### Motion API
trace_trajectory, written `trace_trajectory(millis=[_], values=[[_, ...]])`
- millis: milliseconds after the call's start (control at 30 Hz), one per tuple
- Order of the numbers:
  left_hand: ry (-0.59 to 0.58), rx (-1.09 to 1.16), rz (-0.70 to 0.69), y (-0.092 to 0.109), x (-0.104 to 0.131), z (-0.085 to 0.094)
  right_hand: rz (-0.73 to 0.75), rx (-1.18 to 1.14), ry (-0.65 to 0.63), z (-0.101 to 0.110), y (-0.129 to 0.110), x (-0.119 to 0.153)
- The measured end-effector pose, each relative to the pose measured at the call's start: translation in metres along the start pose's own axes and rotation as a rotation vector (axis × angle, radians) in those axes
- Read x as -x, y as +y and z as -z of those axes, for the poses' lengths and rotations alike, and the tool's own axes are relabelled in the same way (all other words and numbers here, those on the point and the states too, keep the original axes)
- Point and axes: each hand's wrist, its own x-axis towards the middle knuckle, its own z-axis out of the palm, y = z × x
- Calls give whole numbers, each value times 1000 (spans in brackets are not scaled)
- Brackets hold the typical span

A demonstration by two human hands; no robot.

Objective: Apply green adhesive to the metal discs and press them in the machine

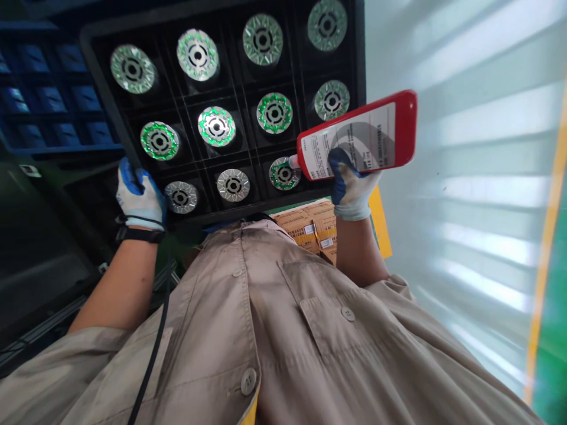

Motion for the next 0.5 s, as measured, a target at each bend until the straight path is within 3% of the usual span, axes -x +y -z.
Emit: trace_trajectory(millis=[267, 400, 500], values=[[32, -34, 61, -1, -2, -4, 7, -28, 37, 6, 13, -8], [28, -39, 69, -3, -3, -4, -49, -8, -56, 14, 13, -11], [5, -33, 45, -7, -3, -3, -25, 29, -58, 16, 12, -13]])
